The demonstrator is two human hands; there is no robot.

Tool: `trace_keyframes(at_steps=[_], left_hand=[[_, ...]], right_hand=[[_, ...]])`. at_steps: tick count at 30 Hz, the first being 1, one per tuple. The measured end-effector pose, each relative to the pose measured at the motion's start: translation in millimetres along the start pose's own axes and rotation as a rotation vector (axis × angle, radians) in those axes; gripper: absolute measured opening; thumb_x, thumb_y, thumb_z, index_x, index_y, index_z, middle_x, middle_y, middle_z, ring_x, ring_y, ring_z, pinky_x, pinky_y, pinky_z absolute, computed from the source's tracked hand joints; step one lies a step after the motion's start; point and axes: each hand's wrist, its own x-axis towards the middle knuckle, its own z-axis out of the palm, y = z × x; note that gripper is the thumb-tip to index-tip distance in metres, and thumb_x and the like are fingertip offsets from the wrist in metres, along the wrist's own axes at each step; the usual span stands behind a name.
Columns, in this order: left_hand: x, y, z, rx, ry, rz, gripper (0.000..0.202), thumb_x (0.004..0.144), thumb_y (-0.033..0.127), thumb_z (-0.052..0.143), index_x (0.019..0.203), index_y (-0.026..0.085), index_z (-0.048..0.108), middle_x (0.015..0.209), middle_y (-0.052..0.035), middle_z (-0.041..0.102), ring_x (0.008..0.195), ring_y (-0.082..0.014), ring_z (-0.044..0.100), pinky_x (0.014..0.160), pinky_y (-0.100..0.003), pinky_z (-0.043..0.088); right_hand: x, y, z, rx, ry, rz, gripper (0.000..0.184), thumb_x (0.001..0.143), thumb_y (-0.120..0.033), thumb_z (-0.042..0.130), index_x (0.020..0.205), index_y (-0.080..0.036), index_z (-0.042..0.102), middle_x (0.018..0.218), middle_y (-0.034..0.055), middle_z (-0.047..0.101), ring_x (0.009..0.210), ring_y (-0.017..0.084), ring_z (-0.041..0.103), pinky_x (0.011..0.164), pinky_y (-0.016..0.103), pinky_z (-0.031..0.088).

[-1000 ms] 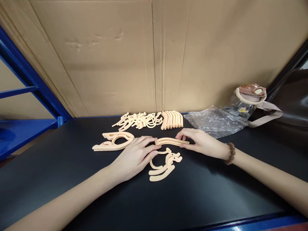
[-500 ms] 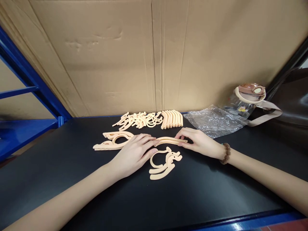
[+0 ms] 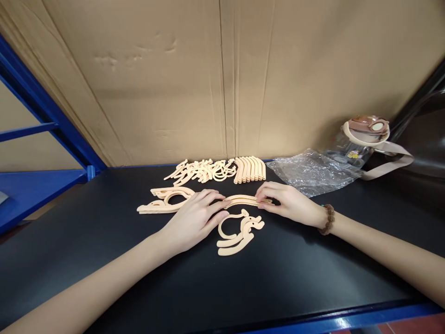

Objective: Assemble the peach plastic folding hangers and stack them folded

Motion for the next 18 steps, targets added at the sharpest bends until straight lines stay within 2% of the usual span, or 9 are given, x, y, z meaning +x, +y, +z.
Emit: trace_keyframes(at_steps=[5,9,12,18], left_hand=[[-0.2,-0.6,-2.4,-0.032,0.035,0.016,0.036,0.098,0.035,0.039,0.129,0.019,0.051,0.123,-0.0075,0.055,0.117,-0.0225,0.045,0.098,-0.040,0.040],[-1.6,-2.1,-5.6,-0.059,0.066,0.048,0.025,0.095,0.037,0.047,0.107,0.020,0.060,0.110,-0.0052,0.058,0.105,-0.0204,0.050,0.088,-0.035,0.043],[-2.5,-0.6,-8.1,-0.097,0.044,0.080,0.023,0.092,0.040,0.053,0.102,0.022,0.062,0.102,-0.0033,0.059,0.097,-0.0193,0.051,0.082,-0.033,0.043],[-2.1,6.3,-10.0,-0.168,-0.022,0.150,0.026,0.089,0.041,0.058,0.107,0.024,0.064,0.103,-0.0026,0.061,0.098,-0.0191,0.052,0.081,-0.030,0.042]], right_hand=[[-0.4,-1.3,0.0,-0.062,-0.005,-0.030,0.012,0.094,-0.027,0.050,0.091,-0.019,0.059,0.097,0.0032,0.061,0.082,0.014,0.057,0.074,0.028,0.048],[0.7,-3.8,-0.2,-0.139,0.014,-0.062,0.015,0.094,-0.027,0.049,0.090,-0.019,0.060,0.097,0.0034,0.060,0.083,0.014,0.055,0.074,0.028,0.046],[0.9,-6.8,-0.2,-0.152,0.047,-0.083,0.018,0.095,-0.029,0.047,0.091,-0.018,0.061,0.099,0.0048,0.058,0.084,0.014,0.054,0.073,0.027,0.046],[-0.8,-18.2,-1.0,-0.203,0.073,-0.185,0.019,0.096,-0.027,0.046,0.092,-0.018,0.062,0.096,0.0048,0.059,0.084,0.015,0.053,0.078,0.029,0.044]])
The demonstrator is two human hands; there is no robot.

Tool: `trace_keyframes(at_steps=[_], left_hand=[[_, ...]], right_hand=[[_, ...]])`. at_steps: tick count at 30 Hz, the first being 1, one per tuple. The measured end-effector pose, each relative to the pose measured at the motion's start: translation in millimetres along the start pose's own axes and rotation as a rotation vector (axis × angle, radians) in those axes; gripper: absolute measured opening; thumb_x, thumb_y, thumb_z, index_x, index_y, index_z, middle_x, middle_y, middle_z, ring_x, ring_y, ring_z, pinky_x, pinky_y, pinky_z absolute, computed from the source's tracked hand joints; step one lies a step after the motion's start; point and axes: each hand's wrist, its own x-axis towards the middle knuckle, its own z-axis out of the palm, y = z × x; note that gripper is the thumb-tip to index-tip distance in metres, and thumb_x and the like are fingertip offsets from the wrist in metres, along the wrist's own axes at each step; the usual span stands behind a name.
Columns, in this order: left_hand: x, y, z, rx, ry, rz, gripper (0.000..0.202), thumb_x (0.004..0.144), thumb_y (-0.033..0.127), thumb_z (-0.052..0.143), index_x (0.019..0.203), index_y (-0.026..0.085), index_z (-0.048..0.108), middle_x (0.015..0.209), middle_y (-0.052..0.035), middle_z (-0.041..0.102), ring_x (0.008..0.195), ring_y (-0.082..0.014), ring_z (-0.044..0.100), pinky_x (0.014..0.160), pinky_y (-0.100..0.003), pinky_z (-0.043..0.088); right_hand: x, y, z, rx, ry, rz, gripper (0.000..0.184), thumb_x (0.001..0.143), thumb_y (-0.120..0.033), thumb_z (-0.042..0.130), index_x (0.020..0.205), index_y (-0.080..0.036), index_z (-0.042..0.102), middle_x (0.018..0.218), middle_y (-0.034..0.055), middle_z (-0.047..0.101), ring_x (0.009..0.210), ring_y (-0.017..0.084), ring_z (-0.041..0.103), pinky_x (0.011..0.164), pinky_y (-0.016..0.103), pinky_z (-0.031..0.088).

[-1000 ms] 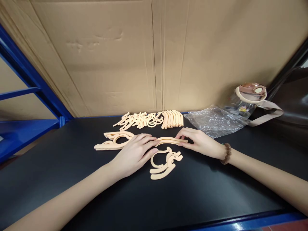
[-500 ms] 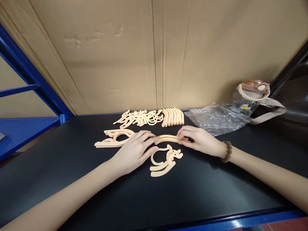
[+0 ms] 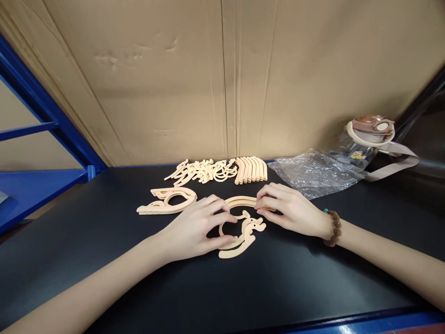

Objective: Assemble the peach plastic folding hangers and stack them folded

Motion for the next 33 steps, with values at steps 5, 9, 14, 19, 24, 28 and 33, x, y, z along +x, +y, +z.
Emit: trace_keyframes(at_steps=[5,9,14,19,24,28,33], left_hand=[[1.1,-2.2,2.2,0.029,0.003,0.021,0.019,0.093,0.032,0.053,0.102,0.023,0.066,0.103,-0.0024,0.063,0.099,-0.0181,0.053,0.083,-0.031,0.042],[1.5,-2.2,1.6,0.045,0.020,0.036,0.018,0.094,0.028,0.051,0.097,0.022,0.068,0.101,-0.0022,0.065,0.097,-0.0175,0.054,0.082,-0.030,0.042],[0.5,1.8,-4.6,0.023,0.001,0.032,0.019,0.090,0.036,0.057,0.090,0.022,0.068,0.101,-0.0020,0.066,0.095,-0.0182,0.056,0.082,-0.031,0.044],[-0.9,1.5,-5.9,0.033,-0.005,0.047,0.015,0.090,0.030,0.056,0.090,0.022,0.068,0.108,-0.0018,0.067,0.098,-0.0185,0.057,0.084,-0.032,0.044],[0.1,1.1,-2.5,0.069,0.011,0.078,0.018,0.093,0.023,0.049,0.086,0.020,0.066,0.108,-0.0025,0.068,0.097,-0.0185,0.057,0.083,-0.032,0.045],[0.8,1.3,-0.4,0.096,0.040,0.095,0.016,0.095,0.022,0.048,0.093,0.019,0.063,0.099,-0.0020,0.067,0.092,-0.0168,0.058,0.078,-0.030,0.045],[1.1,1.8,-1.0,0.105,0.102,0.126,0.017,0.097,0.021,0.044,0.099,0.018,0.061,0.101,-0.0044,0.066,0.094,-0.0165,0.058,0.080,-0.028,0.047]], right_hand=[[0.3,-0.3,1.3,-0.060,-0.003,0.000,0.019,0.096,-0.025,0.046,0.098,-0.018,0.063,0.098,0.0051,0.060,0.088,0.016,0.053,0.081,0.032,0.042],[0.3,5.1,4.0,-0.061,0.012,0.051,0.018,0.095,-0.026,0.048,0.097,-0.018,0.064,0.095,0.0047,0.060,0.084,0.016,0.054,0.077,0.031,0.041],[-0.3,6.9,5.4,-0.037,0.013,0.049,0.018,0.095,-0.027,0.048,0.098,-0.019,0.064,0.094,0.0044,0.061,0.084,0.016,0.055,0.077,0.031,0.041],[-0.3,5.1,4.8,-0.031,-0.009,0.020,0.018,0.095,-0.026,0.048,0.098,-0.019,0.064,0.096,0.0046,0.061,0.086,0.016,0.055,0.080,0.032,0.040],[0.1,4.5,4.9,-0.025,-0.022,0.004,0.019,0.095,-0.026,0.047,0.098,-0.019,0.064,0.097,0.0044,0.062,0.086,0.016,0.054,0.081,0.032,0.041],[0.3,3.9,4.9,-0.034,-0.024,-0.018,0.019,0.096,-0.026,0.046,0.099,-0.020,0.064,0.098,0.0044,0.063,0.085,0.016,0.055,0.081,0.032,0.043],[0.0,0.4,3.6,-0.029,0.025,-0.032,0.029,0.095,-0.032,0.047,0.120,-0.019,0.052,0.109,0.0081,0.062,0.097,0.020,0.057,0.084,0.035,0.047]])
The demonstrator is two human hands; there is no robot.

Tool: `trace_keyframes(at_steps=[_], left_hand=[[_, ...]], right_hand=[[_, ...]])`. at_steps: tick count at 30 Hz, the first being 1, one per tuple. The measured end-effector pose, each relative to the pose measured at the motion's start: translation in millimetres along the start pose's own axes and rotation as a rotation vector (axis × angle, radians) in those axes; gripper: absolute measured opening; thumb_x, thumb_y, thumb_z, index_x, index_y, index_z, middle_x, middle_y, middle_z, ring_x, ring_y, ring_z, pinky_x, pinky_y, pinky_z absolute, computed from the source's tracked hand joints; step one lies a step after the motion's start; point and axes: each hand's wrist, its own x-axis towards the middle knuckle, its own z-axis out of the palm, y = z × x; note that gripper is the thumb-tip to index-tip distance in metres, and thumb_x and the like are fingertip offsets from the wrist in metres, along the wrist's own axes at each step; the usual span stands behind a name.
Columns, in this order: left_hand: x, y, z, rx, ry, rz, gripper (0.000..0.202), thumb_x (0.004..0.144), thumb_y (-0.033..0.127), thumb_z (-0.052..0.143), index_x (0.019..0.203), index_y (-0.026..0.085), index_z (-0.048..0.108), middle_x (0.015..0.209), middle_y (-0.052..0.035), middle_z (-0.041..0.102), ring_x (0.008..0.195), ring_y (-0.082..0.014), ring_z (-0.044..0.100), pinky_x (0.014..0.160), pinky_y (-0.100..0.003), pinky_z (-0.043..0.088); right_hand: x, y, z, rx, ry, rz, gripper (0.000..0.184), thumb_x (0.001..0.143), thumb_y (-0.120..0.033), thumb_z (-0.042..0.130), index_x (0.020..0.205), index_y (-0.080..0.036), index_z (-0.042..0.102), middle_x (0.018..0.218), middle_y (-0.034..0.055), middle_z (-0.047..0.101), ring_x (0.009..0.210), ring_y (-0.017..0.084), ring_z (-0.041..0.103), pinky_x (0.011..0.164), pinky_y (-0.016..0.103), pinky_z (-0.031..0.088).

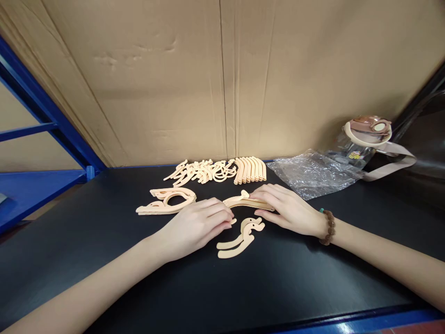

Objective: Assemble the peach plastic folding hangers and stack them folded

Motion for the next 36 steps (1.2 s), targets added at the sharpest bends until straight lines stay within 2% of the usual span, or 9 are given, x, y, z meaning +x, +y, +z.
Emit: trace_keyframes(at_steps=[4,7,12,16,21,25,27,32,36], left_hand=[[-0.3,0.4,0.0,0.007,0.053,0.000,0.015,0.096,0.017,0.045,0.100,0.017,0.059,0.105,-0.0043,0.066,0.097,-0.0149,0.059,0.081,-0.025,0.049],[-1.1,0.8,1.4,0.047,0.097,0.018,0.016,0.097,0.019,0.044,0.100,0.018,0.060,0.110,-0.0043,0.067,0.099,-0.0138,0.061,0.081,-0.025,0.050],[-2.7,-2.0,2.3,0.215,0.203,0.090,0.017,0.097,0.019,0.044,0.098,0.017,0.061,0.112,-0.0050,0.068,0.094,-0.0153,0.064,0.077,-0.026,0.052],[-3.9,-6.8,1.8,0.225,0.259,0.007,0.018,0.097,0.021,0.045,0.102,0.019,0.061,0.110,-0.0051,0.067,0.089,-0.0144,0.066,0.072,-0.024,0.052],[-2.9,-5.2,2.3,0.096,0.191,-0.113,0.018,0.095,0.028,0.047,0.101,0.020,0.063,0.097,-0.0025,0.068,0.076,-0.0111,0.065,0.066,-0.020,0.050],[-1.8,-0.1,3.7,0.067,0.190,-0.131,0.019,0.091,0.036,0.055,0.096,0.019,0.063,0.088,-0.0012,0.068,0.070,-0.0113,0.064,0.063,-0.020,0.049],[-1.5,1.8,4.6,0.061,0.199,-0.137,0.018,0.091,0.035,0.055,0.094,0.019,0.063,0.086,-0.0008,0.068,0.070,-0.0112,0.063,0.063,-0.021,0.048],[-1.7,3.1,6.2,0.013,0.185,-0.121,0.014,0.094,0.027,0.049,0.095,0.019,0.060,0.093,-0.0016,0.066,0.077,-0.0116,0.062,0.067,-0.021,0.048],[-2.9,1.6,6.9,-0.025,0.170,-0.122,0.013,0.096,0.026,0.047,0.098,0.020,0.058,0.098,-0.0016,0.065,0.077,-0.0106,0.062,0.066,-0.020,0.046]], right_hand=[[-0.8,-2.3,-0.3,-0.005,0.070,0.021,0.041,0.094,-0.037,0.049,0.130,-0.018,0.042,0.115,0.0107,0.062,0.103,0.022,0.058,0.088,0.039,0.049],[-1.5,-3.4,-1.0,-0.012,0.084,-0.011,0.040,0.096,-0.033,0.045,0.133,-0.020,0.041,0.113,0.0094,0.062,0.100,0.020,0.060,0.086,0.037,0.050],[-3.0,-8.5,-3.3,-0.042,0.070,-0.114,0.028,0.098,-0.019,0.040,0.120,-0.020,0.055,0.103,0.0057,0.066,0.088,0.015,0.061,0.080,0.030,0.050],[-3.3,-14.2,-4.4,-0.116,0.104,-0.192,0.022,0.097,-0.021,0.045,0.111,-0.017,0.061,0.093,0.0054,0.068,0.075,0.014,0.060,0.067,0.028,0.048],[-2.6,-18.3,-4.4,-0.150,0.078,-0.256,0.018,0.096,-0.021,0.047,0.105,-0.018,0.062,0.088,0.0030,0.067,0.078,0.013,0.061,0.065,0.027,0.045],[-1.5,-22.3,-6.3,-0.166,0.074,-0.273,0.018,0.096,-0.019,0.046,0.102,-0.018,0.063,0.080,0.0007,0.066,0.070,0.012,0.058,0.061,0.027,0.045],[-1.1,-24.2,-7.2,-0.165,0.063,-0.289,0.019,0.096,-0.020,0.046,0.105,-0.017,0.063,0.079,0.0006,0.066,0.068,0.012,0.057,0.062,0.026,0.047],[-1.7,-23.5,-6.1,-0.118,0.082,-0.331,0.030,0.094,-0.033,0.052,0.114,-0.012,0.059,0.090,0.0041,0.068,0.083,0.015,0.061,0.076,0.028,0.050],[-2.7,-20.6,-5.1,-0.117,0.050,-0.251,0.040,0.093,-0.044,0.049,0.120,-0.016,0.057,0.103,0.0082,0.067,0.089,0.018,0.062,0.077,0.030,0.050]])
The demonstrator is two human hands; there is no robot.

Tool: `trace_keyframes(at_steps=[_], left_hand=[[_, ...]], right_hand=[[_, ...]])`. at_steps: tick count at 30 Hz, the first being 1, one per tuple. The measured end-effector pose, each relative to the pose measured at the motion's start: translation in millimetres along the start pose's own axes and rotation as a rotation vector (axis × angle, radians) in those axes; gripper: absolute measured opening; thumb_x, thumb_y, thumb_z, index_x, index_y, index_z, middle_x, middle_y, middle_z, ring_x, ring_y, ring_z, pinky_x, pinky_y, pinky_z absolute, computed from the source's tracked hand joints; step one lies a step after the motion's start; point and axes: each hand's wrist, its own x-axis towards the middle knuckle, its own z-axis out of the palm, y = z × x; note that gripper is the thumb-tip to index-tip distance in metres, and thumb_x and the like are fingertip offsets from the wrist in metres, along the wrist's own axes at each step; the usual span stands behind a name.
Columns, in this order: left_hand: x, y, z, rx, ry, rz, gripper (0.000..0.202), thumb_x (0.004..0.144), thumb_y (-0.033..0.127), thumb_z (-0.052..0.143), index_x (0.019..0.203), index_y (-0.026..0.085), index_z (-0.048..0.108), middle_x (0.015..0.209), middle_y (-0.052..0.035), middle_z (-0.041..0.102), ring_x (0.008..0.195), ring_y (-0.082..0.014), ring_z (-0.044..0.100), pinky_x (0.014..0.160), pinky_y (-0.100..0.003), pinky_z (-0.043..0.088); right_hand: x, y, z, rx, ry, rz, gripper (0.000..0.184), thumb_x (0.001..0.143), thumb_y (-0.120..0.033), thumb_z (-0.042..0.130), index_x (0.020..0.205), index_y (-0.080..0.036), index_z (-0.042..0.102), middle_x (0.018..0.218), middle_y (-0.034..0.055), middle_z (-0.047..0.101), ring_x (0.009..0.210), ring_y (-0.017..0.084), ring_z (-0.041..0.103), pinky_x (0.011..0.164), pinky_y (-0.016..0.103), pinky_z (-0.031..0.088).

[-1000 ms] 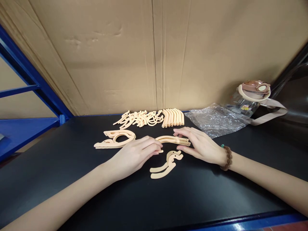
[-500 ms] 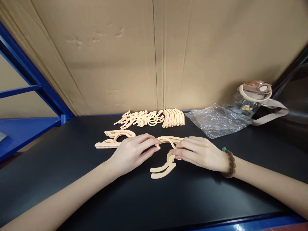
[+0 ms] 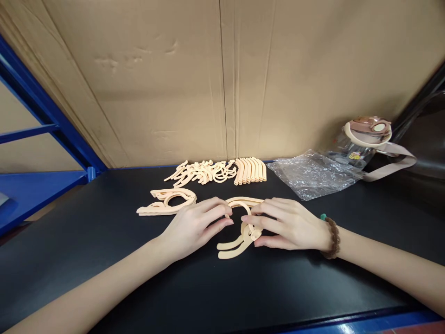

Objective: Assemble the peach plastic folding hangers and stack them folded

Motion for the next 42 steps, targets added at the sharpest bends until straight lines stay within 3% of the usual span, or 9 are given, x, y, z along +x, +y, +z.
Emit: trace_keyframes(at_steps=[5,11,13,16,18,22,30,35,42], left_hand=[[-1.4,-1.0,1.7,-0.014,0.001,0.035,0.014,0.098,0.025,0.044,0.100,0.020,0.056,0.101,-0.0018,0.064,0.078,-0.0105,0.061,0.066,-0.021,0.045],[-1.5,-0.7,3.4,-0.022,-0.022,0.036,0.013,0.098,0.026,0.044,0.101,0.021,0.055,0.106,-0.0014,0.063,0.082,-0.0104,0.062,0.068,-0.020,0.046],[-1.8,-0.5,3.9,-0.040,-0.042,-0.017,0.013,0.097,0.027,0.045,0.106,0.022,0.052,0.103,-0.0001,0.063,0.076,-0.0095,0.061,0.065,-0.020,0.046],[-2.1,-0.9,5.1,-0.042,-0.018,-0.147,0.030,0.093,0.027,0.050,0.122,0.023,0.043,0.094,0.0022,0.063,0.067,-0.0097,0.059,0.060,-0.021,0.046],[-1.8,-2.2,6.2,-0.013,-0.002,-0.210,0.035,0.092,0.027,0.052,0.125,0.023,0.041,0.092,0.0023,0.062,0.070,-0.0112,0.059,0.061,-0.022,0.046],[-1.1,-7.5,10.4,0.063,-0.044,-0.177,0.018,0.094,0.026,0.046,0.110,0.022,0.053,0.097,0.0000,0.061,0.083,-0.0150,0.057,0.068,-0.026,0.046],[-2.5,-13.4,17.1,0.130,-0.107,-0.132,0.019,0.093,0.026,0.050,0.109,0.024,0.061,0.094,-0.0007,0.059,0.086,-0.0167,0.054,0.070,-0.028,0.043],[-0.5,-11.2,14.4,0.165,-0.073,-0.180,0.014,0.092,0.028,0.052,0.084,0.019,0.057,0.092,0.0001,0.058,0.080,-0.0146,0.053,0.066,-0.026,0.041],[0.8,-9.4,12.5,0.309,-0.121,-0.273,0.016,0.092,0.032,0.052,0.086,0.019,0.059,0.084,-0.0004,0.063,0.078,-0.0177,0.055,0.061,-0.026,0.038]], right_hand=[[-0.8,3.1,1.2,0.081,-0.046,0.068,0.054,0.089,-0.056,0.048,0.127,-0.018,0.053,0.123,0.0115,0.059,0.104,0.022,0.059,0.086,0.034,0.049],[-0.1,3.1,2.9,0.125,-0.051,0.062,0.053,0.088,-0.056,0.050,0.122,-0.016,0.054,0.122,0.0123,0.058,0.106,0.022,0.056,0.089,0.035,0.049],[0.0,2.4,3.3,0.123,-0.031,0.074,0.051,0.086,-0.056,0.053,0.118,-0.016,0.056,0.118,0.0117,0.059,0.102,0.021,0.057,0.086,0.035,0.049],[0.0,2.6,3.5,0.119,-0.004,0.157,0.046,0.084,-0.053,0.058,0.113,-0.017,0.058,0.111,0.0099,0.060,0.094,0.020,0.058,0.082,0.034,0.050],[-0.3,3.9,3.5,0.117,0.024,0.226,0.044,0.084,-0.051,0.060,0.112,-0.018,0.058,0.108,0.0090,0.059,0.094,0.020,0.058,0.080,0.034,0.050],[-0.6,7.1,4.2,0.170,0.065,0.364,0.039,0.083,-0.049,0.062,0.109,-0.019,0.057,0.109,0.0078,0.058,0.096,0.019,0.058,0.080,0.032,0.050],[-1.5,10.0,7.8,0.227,0.072,0.474,0.034,0.084,-0.044,0.064,0.109,-0.022,0.057,0.111,0.0062,0.056,0.099,0.019,0.057,0.083,0.031,0.048],[-3.1,12.2,10.5,0.313,0.106,0.511,0.024,0.085,-0.038,0.063,0.103,-0.022,0.059,0.104,0.0039,0.056,0.095,0.017,0.057,0.083,0.030,0.048],[-3.5,16.4,11.1,0.388,0.119,0.592,0.019,0.086,-0.038,0.062,0.099,-0.023,0.060,0.098,0.0019,0.060,0.092,0.017,0.056,0.083,0.031,0.046]])
